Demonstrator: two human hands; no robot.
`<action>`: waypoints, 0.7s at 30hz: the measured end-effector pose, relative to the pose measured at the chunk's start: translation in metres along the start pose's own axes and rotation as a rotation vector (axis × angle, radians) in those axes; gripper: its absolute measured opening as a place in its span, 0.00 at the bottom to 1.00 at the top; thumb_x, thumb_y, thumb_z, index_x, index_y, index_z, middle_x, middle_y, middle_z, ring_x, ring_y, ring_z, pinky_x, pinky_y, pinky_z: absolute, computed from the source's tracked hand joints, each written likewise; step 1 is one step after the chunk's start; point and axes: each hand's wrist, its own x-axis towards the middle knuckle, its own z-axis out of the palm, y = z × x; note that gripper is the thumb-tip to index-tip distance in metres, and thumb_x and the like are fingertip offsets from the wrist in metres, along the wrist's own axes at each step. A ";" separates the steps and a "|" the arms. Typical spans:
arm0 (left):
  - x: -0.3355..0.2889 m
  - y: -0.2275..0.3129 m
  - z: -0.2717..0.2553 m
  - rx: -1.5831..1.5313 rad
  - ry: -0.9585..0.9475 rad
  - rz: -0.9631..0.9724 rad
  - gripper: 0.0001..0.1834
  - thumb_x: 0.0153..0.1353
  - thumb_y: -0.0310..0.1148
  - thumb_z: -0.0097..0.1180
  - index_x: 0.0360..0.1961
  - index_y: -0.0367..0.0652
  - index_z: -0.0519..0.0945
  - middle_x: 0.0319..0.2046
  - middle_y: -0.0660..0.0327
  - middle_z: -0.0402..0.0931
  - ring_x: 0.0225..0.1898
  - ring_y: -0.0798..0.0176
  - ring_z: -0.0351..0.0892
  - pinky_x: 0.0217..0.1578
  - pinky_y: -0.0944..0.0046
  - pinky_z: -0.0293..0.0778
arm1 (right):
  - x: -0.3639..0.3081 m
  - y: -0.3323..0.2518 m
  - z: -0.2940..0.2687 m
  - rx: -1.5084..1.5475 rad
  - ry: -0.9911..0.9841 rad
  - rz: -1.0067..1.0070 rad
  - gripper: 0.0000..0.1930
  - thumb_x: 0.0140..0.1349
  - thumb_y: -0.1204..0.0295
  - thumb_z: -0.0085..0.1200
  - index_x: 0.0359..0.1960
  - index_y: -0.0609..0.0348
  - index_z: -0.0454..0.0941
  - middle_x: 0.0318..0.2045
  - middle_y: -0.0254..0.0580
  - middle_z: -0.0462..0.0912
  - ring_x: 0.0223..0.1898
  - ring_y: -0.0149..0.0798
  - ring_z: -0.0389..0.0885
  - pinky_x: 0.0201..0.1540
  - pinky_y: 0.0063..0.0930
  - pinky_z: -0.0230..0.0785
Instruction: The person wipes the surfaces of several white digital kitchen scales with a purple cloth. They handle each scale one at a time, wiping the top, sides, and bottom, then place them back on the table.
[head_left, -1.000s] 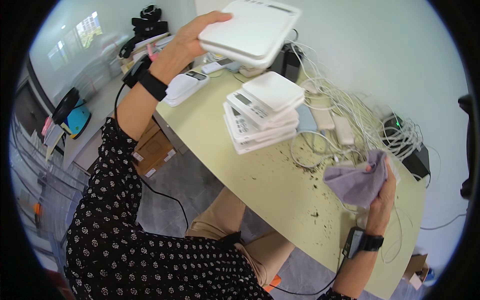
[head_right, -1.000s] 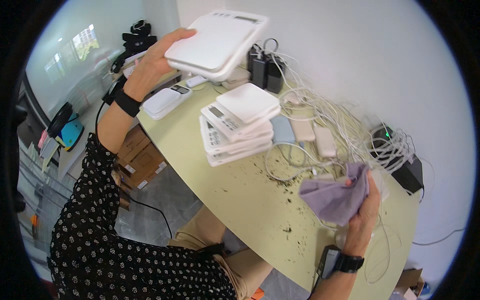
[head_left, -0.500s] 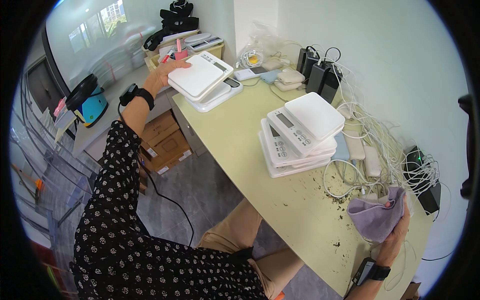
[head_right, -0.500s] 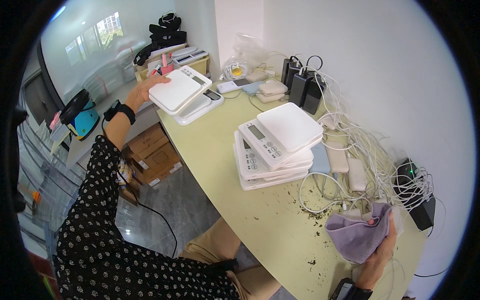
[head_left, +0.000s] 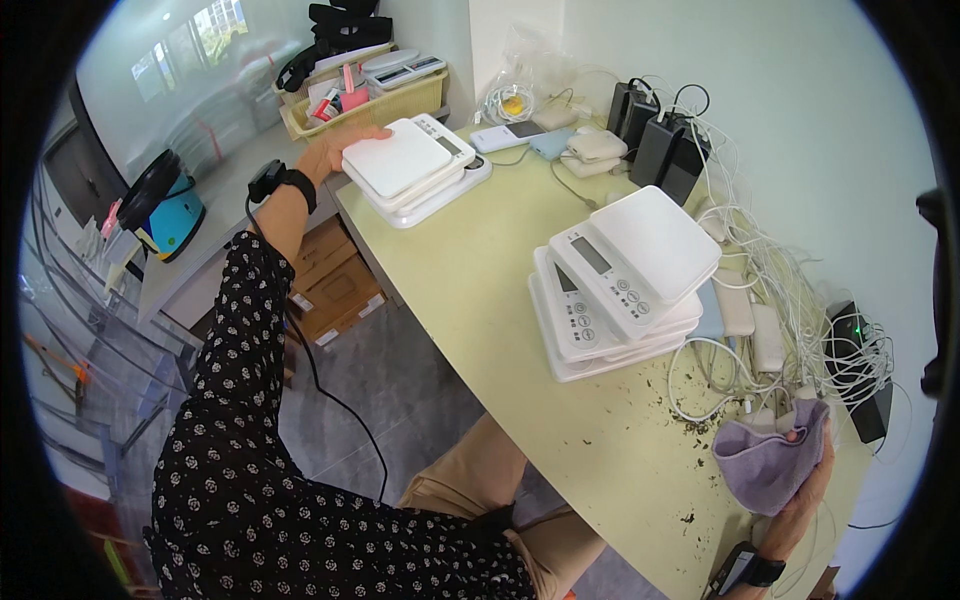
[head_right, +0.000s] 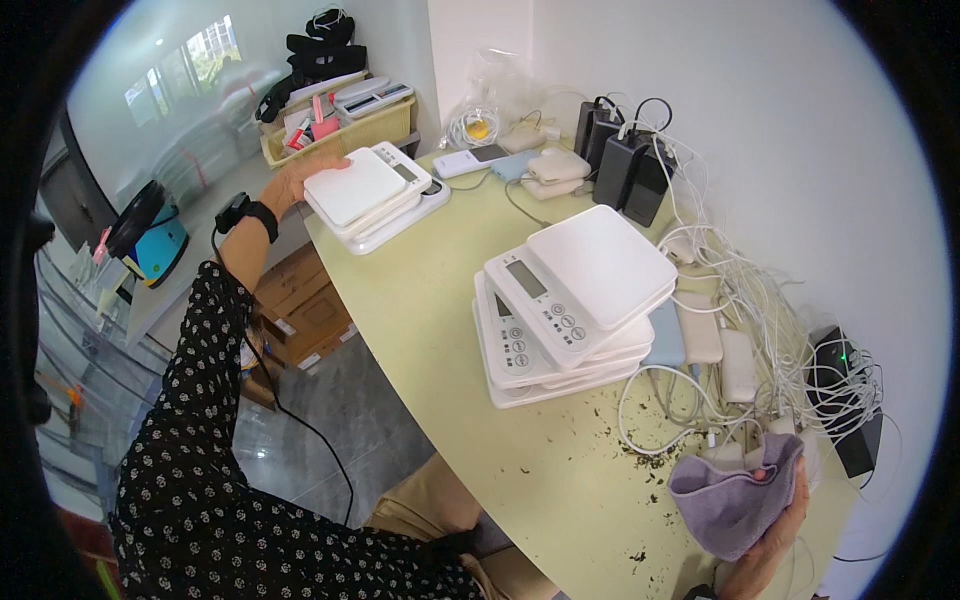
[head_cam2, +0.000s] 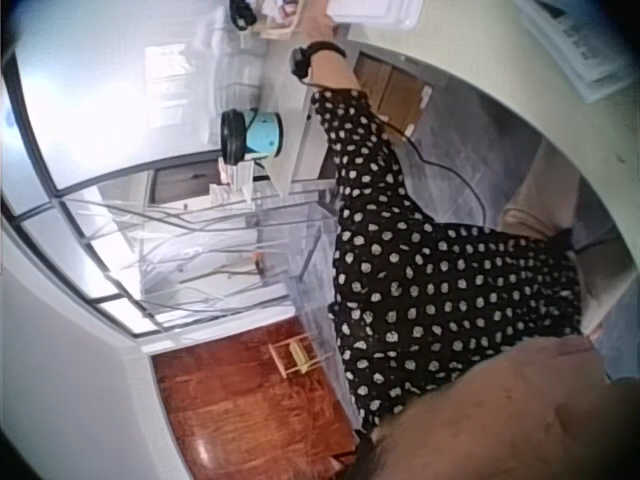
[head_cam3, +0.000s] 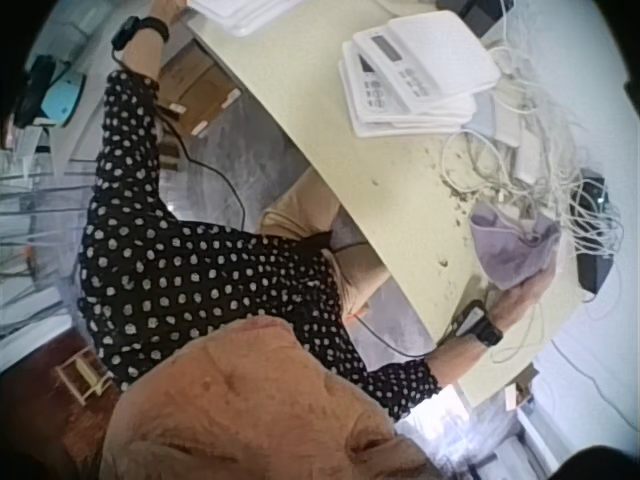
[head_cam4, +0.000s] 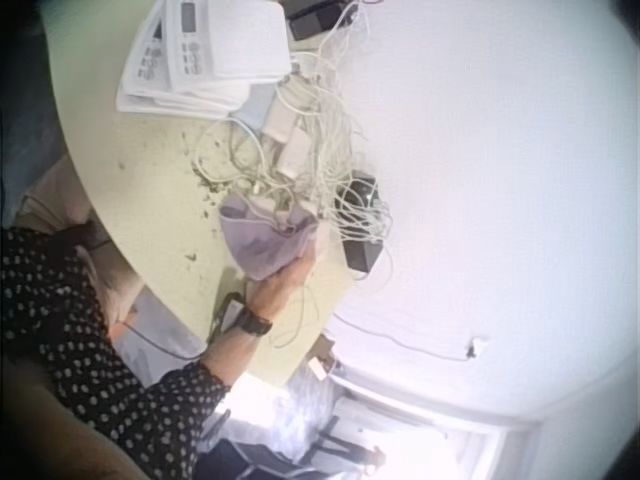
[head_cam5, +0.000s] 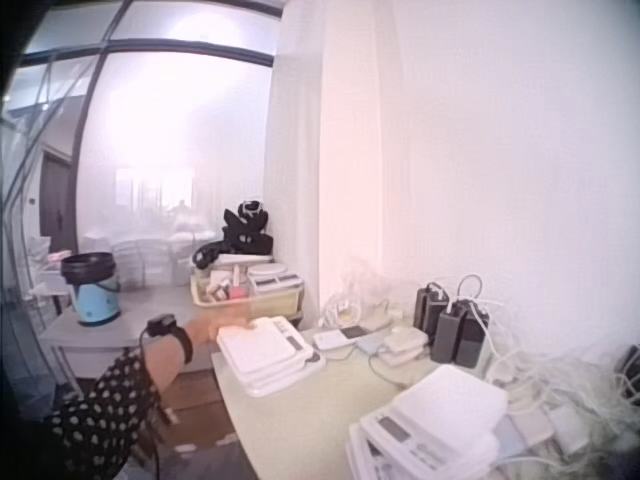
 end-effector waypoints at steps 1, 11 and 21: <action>0.003 0.003 0.000 0.045 0.004 -0.004 0.28 0.54 0.32 0.74 0.53 0.31 0.78 0.46 0.52 0.83 0.43 0.61 0.86 0.45 0.61 0.85 | -0.001 0.000 0.001 -0.005 0.018 0.014 0.16 0.74 0.56 0.48 0.48 0.54 0.77 0.25 0.37 0.81 0.25 0.33 0.80 0.28 0.31 0.78; 0.008 -0.001 0.013 0.512 0.183 0.148 0.25 0.54 0.41 0.75 0.46 0.32 0.84 0.40 0.55 0.84 0.38 0.63 0.84 0.36 0.63 0.79 | -0.007 -0.002 0.007 -0.014 0.005 0.062 0.18 0.74 0.53 0.44 0.49 0.52 0.76 0.26 0.36 0.79 0.26 0.35 0.79 0.31 0.34 0.78; -0.002 0.000 0.015 0.719 0.153 0.250 0.16 0.59 0.41 0.70 0.37 0.37 0.88 0.32 0.64 0.84 0.31 0.73 0.77 0.31 0.70 0.73 | -0.016 -0.002 0.019 -0.023 -0.045 0.075 0.17 0.75 0.53 0.42 0.47 0.51 0.76 0.24 0.33 0.78 0.26 0.34 0.79 0.35 0.38 0.79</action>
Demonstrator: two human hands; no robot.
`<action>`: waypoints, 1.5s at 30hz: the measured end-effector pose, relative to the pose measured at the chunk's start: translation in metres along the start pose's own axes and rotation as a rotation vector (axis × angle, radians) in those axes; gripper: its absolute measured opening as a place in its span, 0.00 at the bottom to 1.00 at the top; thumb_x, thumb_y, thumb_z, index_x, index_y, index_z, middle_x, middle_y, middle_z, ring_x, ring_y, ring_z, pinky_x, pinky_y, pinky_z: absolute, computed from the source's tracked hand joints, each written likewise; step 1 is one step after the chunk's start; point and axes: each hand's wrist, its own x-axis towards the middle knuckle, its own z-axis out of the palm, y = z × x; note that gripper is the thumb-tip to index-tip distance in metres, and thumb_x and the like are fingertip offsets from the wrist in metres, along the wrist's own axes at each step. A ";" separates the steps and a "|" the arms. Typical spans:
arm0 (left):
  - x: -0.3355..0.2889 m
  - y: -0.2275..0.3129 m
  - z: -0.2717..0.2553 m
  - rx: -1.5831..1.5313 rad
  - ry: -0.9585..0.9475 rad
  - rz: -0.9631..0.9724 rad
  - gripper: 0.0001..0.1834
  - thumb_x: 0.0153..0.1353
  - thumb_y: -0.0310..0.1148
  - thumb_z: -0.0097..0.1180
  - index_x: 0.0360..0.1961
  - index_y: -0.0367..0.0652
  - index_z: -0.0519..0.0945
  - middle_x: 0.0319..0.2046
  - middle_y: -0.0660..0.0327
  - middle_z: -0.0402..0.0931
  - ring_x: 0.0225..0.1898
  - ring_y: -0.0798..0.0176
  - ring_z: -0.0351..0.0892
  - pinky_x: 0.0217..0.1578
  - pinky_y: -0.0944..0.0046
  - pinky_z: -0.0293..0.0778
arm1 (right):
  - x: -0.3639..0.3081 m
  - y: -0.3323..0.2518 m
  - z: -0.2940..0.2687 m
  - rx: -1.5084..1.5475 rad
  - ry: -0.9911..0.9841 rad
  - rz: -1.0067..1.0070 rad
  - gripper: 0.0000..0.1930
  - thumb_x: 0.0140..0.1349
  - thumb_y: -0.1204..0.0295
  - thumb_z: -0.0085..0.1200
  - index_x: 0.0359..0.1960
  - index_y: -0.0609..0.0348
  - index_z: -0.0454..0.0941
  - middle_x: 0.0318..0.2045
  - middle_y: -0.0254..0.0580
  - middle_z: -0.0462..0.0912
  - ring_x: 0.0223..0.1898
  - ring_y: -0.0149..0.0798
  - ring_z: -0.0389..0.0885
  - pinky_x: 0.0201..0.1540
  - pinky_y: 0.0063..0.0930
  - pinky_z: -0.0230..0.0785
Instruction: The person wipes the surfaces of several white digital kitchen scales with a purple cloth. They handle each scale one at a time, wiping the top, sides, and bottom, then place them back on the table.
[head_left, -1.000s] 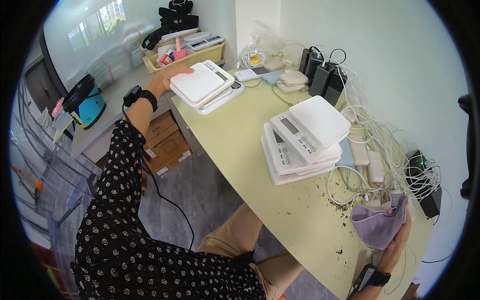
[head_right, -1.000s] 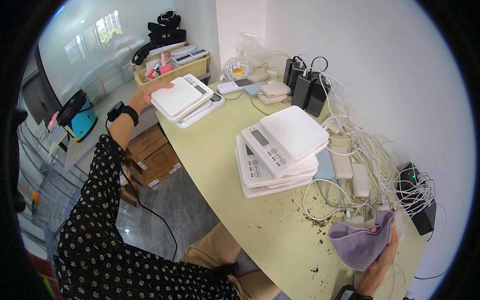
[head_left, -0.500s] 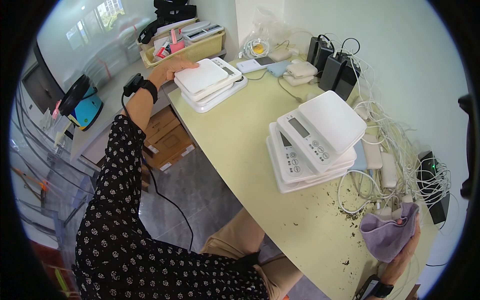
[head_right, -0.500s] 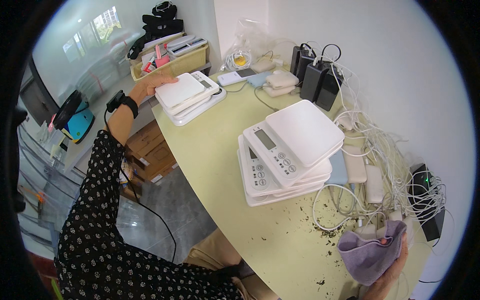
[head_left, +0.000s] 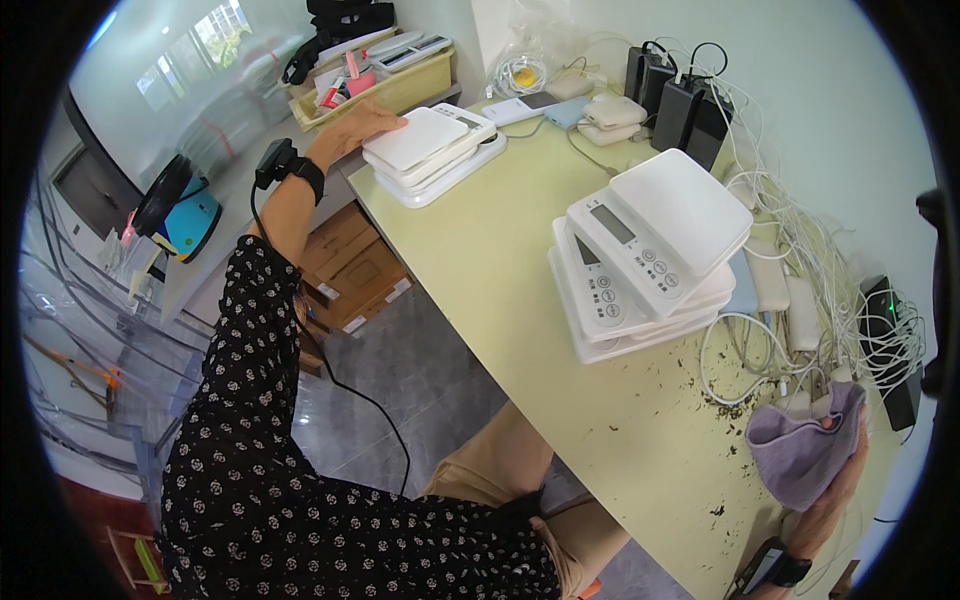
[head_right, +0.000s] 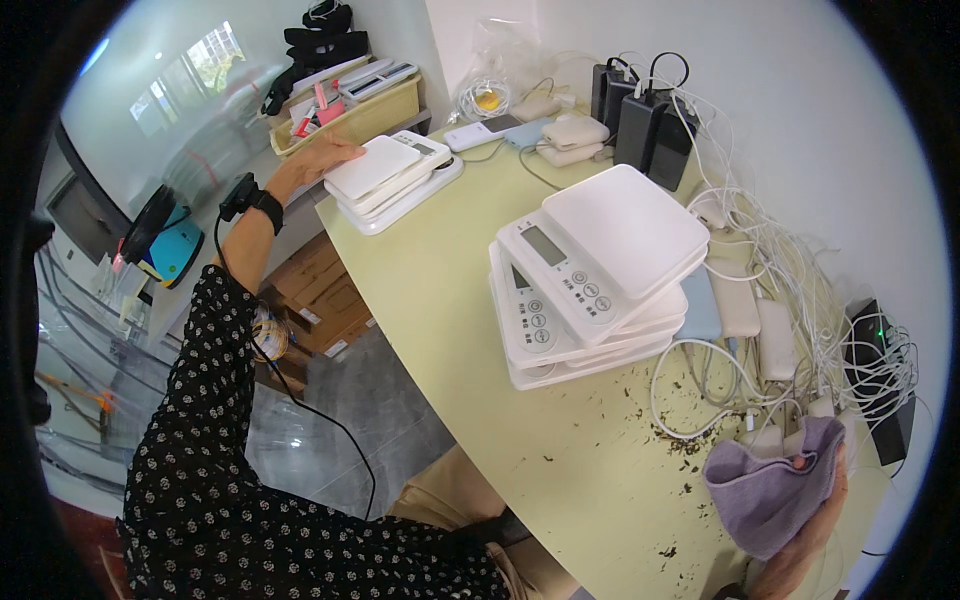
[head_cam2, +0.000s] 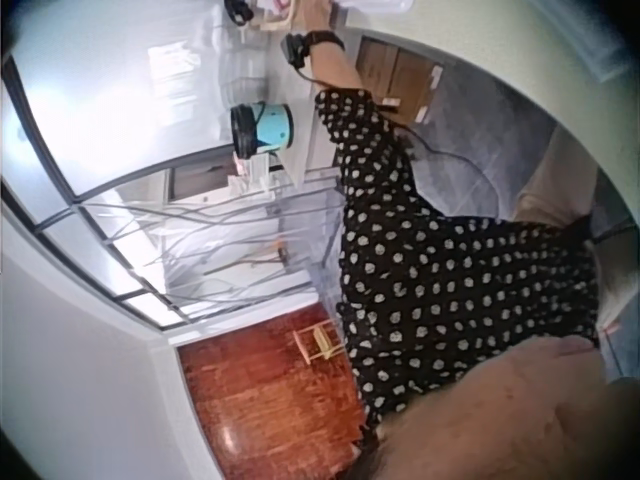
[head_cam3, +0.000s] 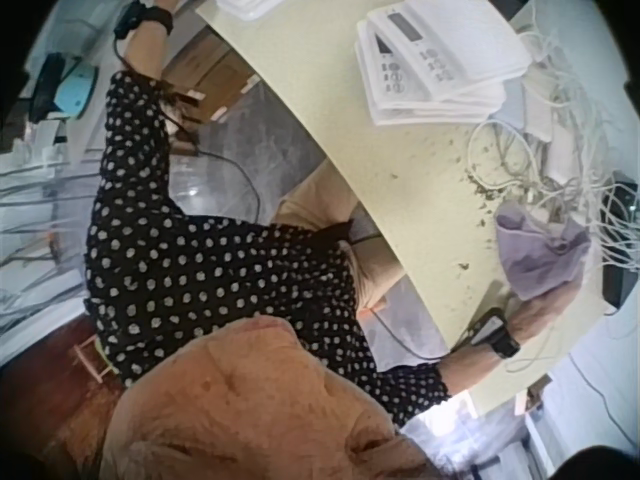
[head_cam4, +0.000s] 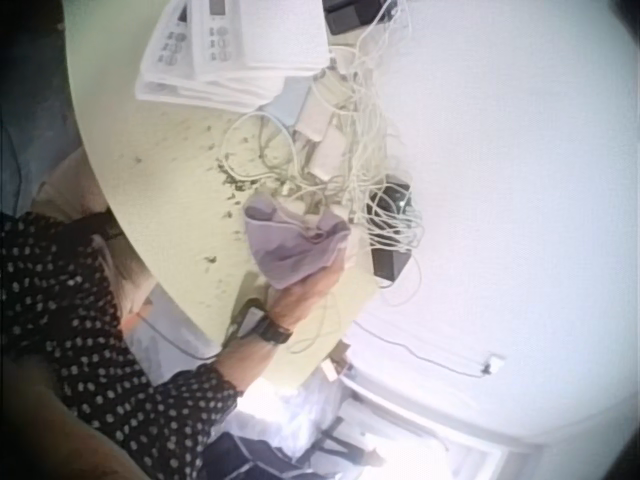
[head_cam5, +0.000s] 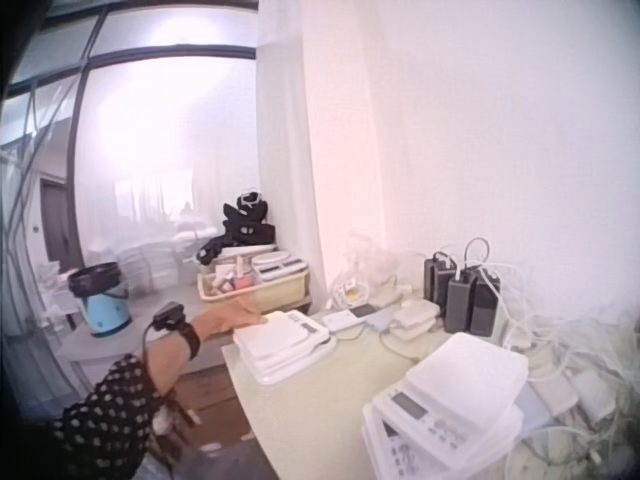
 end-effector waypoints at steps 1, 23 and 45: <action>0.000 -0.001 0.000 -0.018 -0.005 0.002 0.16 0.59 0.40 0.70 0.38 0.37 0.88 0.32 0.63 0.85 0.32 0.72 0.78 0.32 0.70 0.74 | -0.001 0.000 0.001 0.028 -0.011 0.024 0.17 0.75 0.53 0.42 0.47 0.51 0.76 0.24 0.33 0.77 0.26 0.34 0.79 0.35 0.39 0.79; -0.011 0.004 -0.001 0.192 0.438 0.147 0.09 0.58 0.31 0.62 0.32 0.35 0.84 0.25 0.60 0.80 0.26 0.69 0.73 0.27 0.65 0.68 | 0.011 0.000 -0.017 0.095 -0.040 0.057 0.17 0.76 0.52 0.42 0.46 0.50 0.76 0.25 0.33 0.78 0.28 0.37 0.80 0.37 0.42 0.79; -0.087 0.233 0.234 0.182 -0.251 0.318 0.26 0.59 0.52 0.64 0.33 0.34 0.79 0.28 0.60 0.73 0.33 0.64 0.68 0.33 0.64 0.63 | 0.012 -0.027 -0.037 0.232 -0.145 -0.164 0.15 0.74 0.56 0.48 0.50 0.51 0.77 0.30 0.39 0.82 0.31 0.38 0.81 0.39 0.41 0.81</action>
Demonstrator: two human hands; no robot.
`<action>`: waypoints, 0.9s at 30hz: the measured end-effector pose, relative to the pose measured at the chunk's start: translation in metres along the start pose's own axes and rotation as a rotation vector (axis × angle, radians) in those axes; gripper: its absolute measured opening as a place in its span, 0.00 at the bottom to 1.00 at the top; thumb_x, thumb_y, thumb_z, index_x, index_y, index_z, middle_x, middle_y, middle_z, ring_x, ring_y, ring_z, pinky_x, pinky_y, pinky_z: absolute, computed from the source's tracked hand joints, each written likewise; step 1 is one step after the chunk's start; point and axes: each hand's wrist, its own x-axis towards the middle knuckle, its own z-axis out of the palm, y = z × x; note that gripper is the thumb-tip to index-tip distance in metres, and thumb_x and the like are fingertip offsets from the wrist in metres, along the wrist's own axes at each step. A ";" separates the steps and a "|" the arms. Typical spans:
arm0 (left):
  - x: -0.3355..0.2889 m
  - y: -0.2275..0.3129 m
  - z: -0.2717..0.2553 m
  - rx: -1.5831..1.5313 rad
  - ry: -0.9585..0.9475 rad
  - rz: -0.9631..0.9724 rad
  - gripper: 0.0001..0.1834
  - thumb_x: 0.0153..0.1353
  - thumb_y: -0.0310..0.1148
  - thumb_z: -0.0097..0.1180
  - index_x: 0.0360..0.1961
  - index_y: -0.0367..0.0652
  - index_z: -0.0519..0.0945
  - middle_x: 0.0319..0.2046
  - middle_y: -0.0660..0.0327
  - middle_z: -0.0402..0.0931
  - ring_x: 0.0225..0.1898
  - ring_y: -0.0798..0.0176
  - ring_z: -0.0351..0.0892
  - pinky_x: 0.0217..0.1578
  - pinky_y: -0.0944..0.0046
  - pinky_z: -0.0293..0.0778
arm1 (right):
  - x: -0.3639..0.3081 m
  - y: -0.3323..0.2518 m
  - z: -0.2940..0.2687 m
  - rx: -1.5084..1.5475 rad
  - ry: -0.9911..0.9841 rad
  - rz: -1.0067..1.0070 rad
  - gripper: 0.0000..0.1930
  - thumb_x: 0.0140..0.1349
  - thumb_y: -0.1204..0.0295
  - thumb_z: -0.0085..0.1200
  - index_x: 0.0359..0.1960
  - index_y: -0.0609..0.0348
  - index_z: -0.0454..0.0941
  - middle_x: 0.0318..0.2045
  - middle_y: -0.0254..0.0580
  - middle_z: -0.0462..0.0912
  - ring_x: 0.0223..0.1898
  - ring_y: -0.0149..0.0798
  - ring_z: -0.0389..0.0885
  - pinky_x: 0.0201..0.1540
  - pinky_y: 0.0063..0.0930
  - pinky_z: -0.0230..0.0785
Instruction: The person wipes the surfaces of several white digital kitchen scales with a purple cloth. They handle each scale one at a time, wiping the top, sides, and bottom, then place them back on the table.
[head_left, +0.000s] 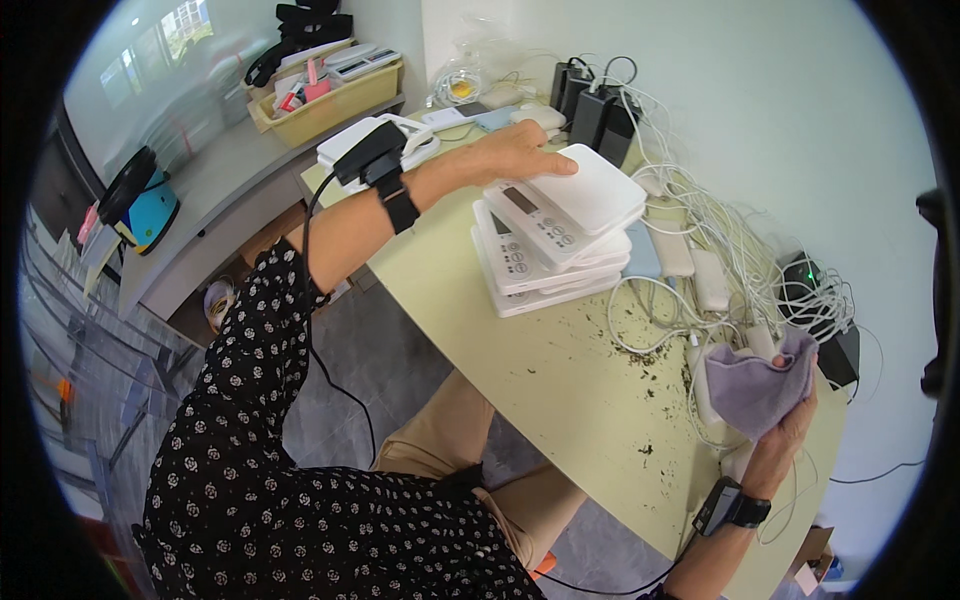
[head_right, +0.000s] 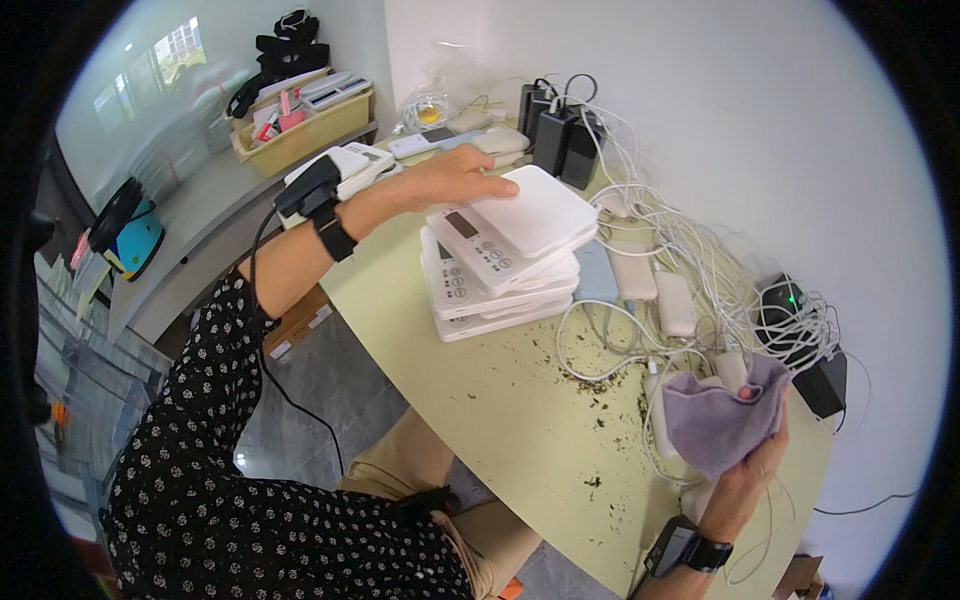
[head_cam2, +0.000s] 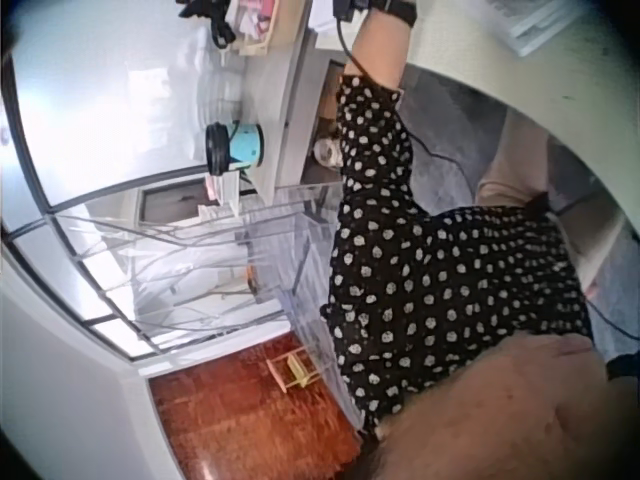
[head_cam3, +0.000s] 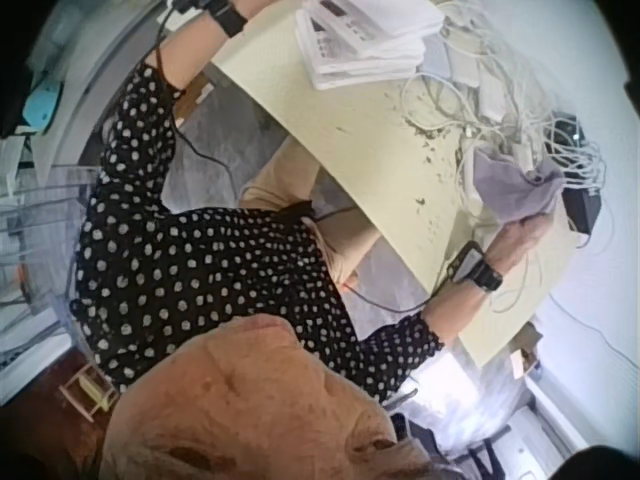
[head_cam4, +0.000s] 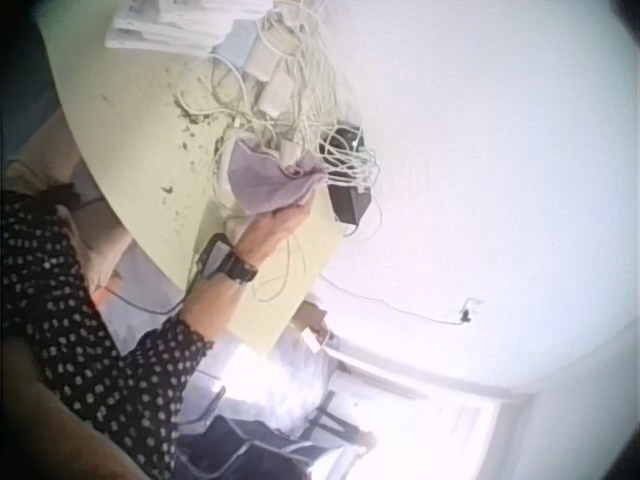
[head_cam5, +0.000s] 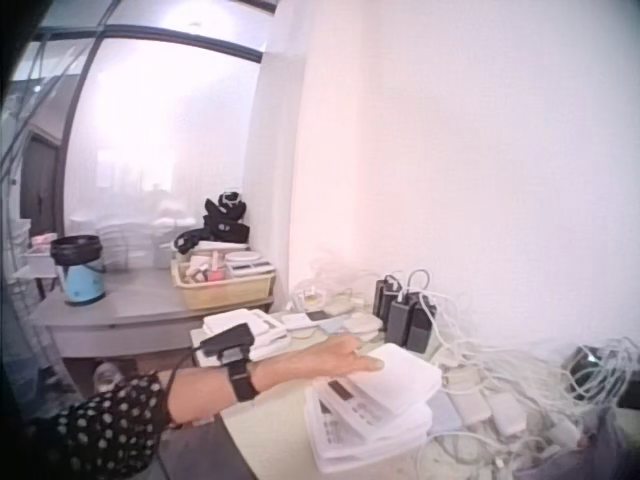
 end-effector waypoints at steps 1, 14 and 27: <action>0.010 0.003 0.003 -0.016 -0.071 0.037 0.27 0.59 0.54 0.64 0.37 0.35 0.81 0.31 0.58 0.76 0.37 0.64 0.74 0.35 0.65 0.68 | -0.001 0.001 0.003 -0.006 -0.005 0.009 0.15 0.74 0.56 0.48 0.49 0.51 0.78 0.30 0.39 0.82 0.31 0.38 0.81 0.39 0.40 0.81; 0.070 -0.005 0.006 -0.677 -0.296 -0.187 0.24 0.52 0.30 0.74 0.44 0.23 0.81 0.41 0.46 0.83 0.38 0.56 0.86 0.36 0.56 0.83 | 0.000 0.000 0.004 0.007 -0.002 -0.035 0.14 0.73 0.60 0.51 0.49 0.55 0.78 0.34 0.39 0.83 0.31 0.36 0.83 0.37 0.34 0.80; 0.003 0.061 -0.014 -1.218 -0.312 -0.106 0.24 0.54 0.31 0.73 0.48 0.29 0.80 0.45 0.51 0.83 0.40 0.57 0.86 0.44 0.56 0.85 | 0.002 0.002 -0.001 0.052 -0.036 -0.001 0.14 0.72 0.60 0.52 0.49 0.57 0.78 0.33 0.42 0.84 0.33 0.39 0.84 0.37 0.39 0.82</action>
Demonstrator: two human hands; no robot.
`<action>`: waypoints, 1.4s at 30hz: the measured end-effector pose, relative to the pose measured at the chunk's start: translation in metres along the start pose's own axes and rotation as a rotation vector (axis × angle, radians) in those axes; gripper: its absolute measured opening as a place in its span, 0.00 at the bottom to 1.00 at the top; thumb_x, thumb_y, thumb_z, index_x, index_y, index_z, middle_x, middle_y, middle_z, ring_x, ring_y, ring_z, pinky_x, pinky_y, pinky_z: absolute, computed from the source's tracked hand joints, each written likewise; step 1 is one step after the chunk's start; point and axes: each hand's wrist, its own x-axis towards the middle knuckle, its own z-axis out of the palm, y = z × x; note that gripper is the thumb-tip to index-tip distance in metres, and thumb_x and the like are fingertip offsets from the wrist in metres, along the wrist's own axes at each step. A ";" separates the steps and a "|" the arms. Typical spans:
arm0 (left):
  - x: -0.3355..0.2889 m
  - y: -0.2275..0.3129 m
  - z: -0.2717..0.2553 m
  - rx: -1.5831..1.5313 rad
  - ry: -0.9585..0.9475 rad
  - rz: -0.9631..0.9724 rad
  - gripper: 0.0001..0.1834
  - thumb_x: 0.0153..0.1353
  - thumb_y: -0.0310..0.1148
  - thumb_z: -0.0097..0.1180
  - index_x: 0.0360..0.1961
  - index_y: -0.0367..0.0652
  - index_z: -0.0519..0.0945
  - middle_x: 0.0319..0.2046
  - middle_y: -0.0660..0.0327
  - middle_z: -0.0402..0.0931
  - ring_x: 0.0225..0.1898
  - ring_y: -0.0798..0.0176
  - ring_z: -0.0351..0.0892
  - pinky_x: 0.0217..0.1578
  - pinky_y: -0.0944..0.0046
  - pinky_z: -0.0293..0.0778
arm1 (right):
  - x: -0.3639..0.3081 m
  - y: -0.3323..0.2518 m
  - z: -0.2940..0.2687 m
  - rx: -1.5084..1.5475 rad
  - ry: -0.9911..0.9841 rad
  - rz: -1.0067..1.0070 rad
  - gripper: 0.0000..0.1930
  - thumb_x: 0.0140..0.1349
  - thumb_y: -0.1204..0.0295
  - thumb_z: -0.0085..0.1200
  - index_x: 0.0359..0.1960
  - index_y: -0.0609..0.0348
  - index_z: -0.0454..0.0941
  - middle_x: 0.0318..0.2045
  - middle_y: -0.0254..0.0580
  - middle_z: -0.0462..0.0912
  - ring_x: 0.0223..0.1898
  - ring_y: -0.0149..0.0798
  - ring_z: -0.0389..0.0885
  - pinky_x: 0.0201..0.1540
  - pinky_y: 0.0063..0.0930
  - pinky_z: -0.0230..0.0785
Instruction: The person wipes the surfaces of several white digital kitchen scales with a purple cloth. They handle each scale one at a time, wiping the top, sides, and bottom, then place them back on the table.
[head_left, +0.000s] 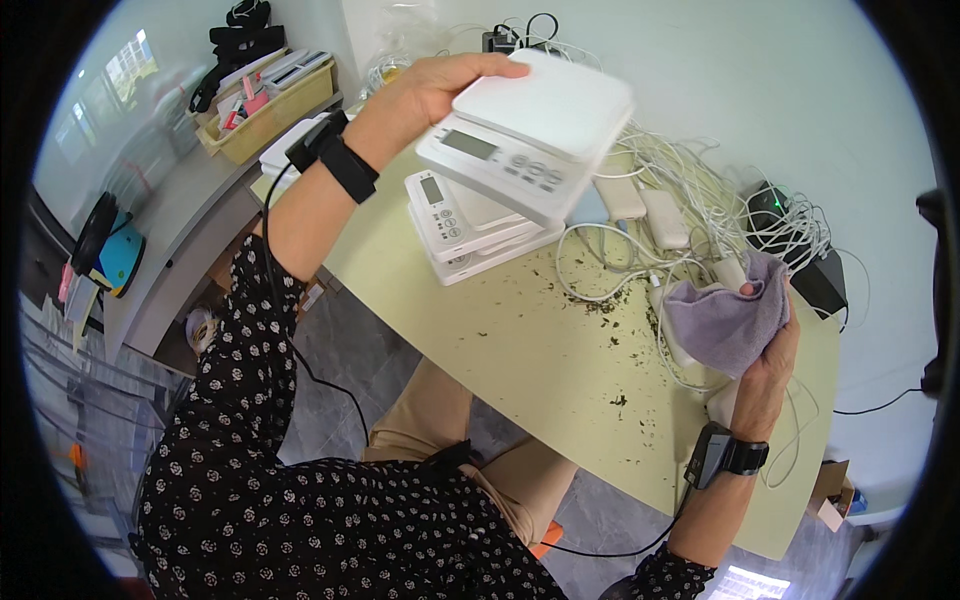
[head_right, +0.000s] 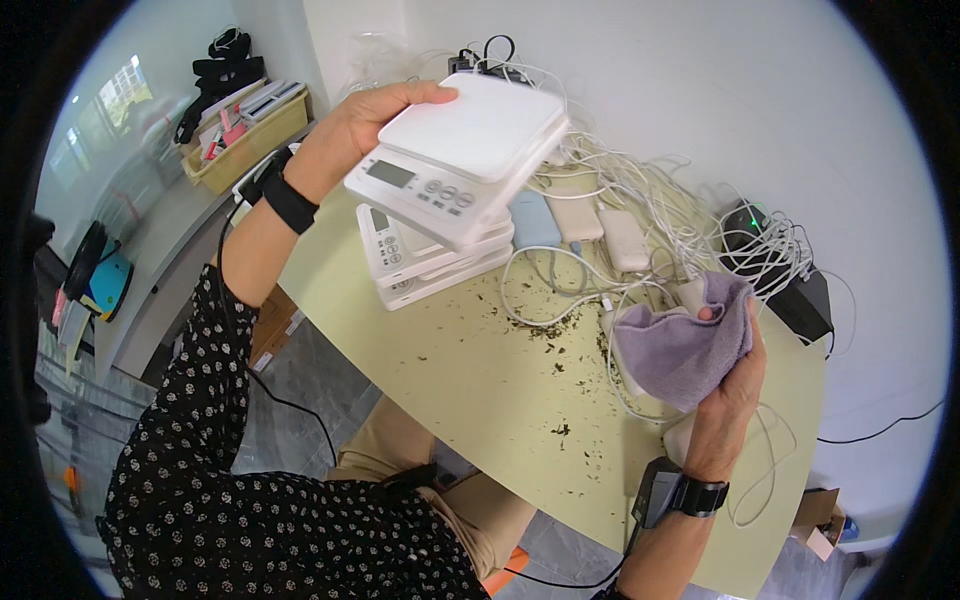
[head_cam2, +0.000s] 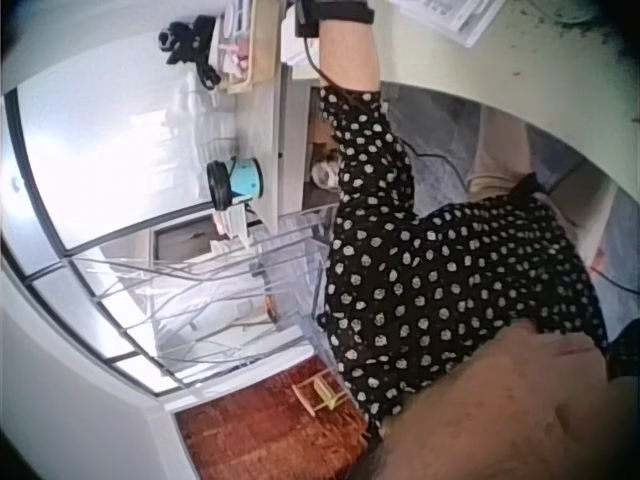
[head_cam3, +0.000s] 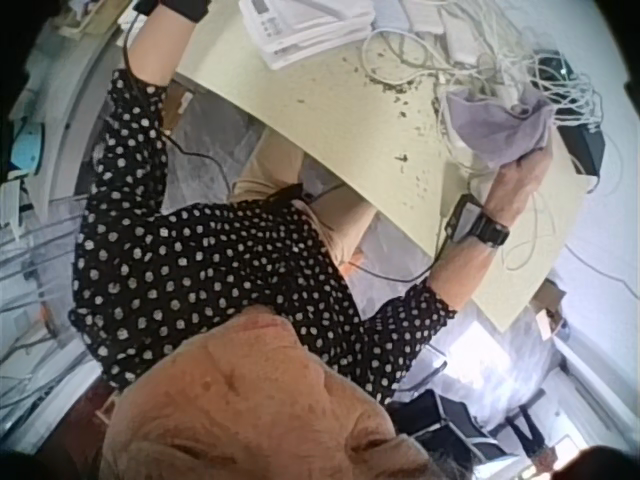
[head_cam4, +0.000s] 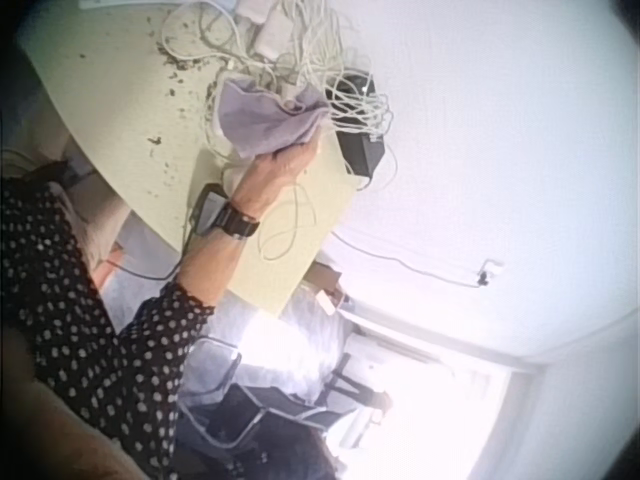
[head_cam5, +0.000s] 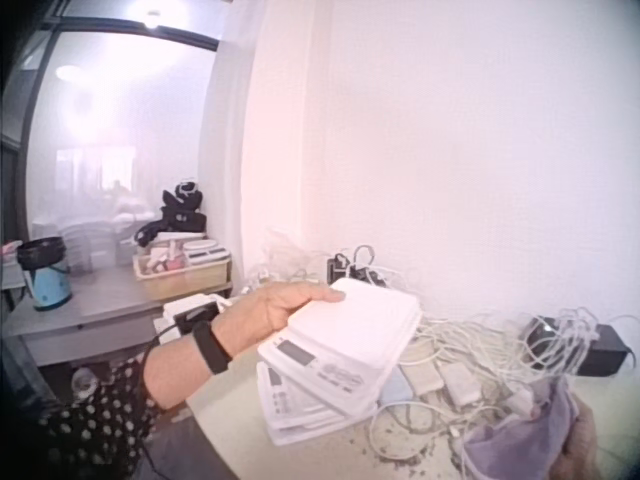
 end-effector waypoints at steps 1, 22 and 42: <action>-0.008 -0.001 0.014 -0.059 -0.019 -0.010 0.24 0.54 0.31 0.73 0.49 0.29 0.80 0.44 0.51 0.83 0.40 0.57 0.86 0.45 0.55 0.85 | 0.000 0.001 0.001 0.017 -0.014 0.011 0.15 0.72 0.60 0.52 0.50 0.57 0.78 0.33 0.42 0.84 0.33 0.40 0.84 0.37 0.39 0.82; -0.034 -0.170 0.113 -0.006 -0.261 0.038 0.22 0.68 0.35 0.57 0.58 0.34 0.72 0.45 0.59 0.80 0.43 0.71 0.81 0.40 0.70 0.80 | -0.042 0.024 0.063 -1.027 -0.063 -0.491 0.13 0.63 0.81 0.57 0.49 0.63 0.83 0.43 0.40 0.86 0.39 0.32 0.81 0.46 0.25 0.73; -0.024 -0.193 0.102 0.113 -0.143 0.215 0.21 0.77 0.46 0.41 0.39 0.40 0.78 0.28 0.70 0.76 0.26 0.80 0.72 0.26 0.75 0.70 | -0.045 0.038 0.093 -1.562 -0.540 -0.890 0.09 0.48 0.78 0.67 0.32 0.57 0.84 0.34 0.39 0.81 0.36 0.45 0.79 0.35 0.35 0.75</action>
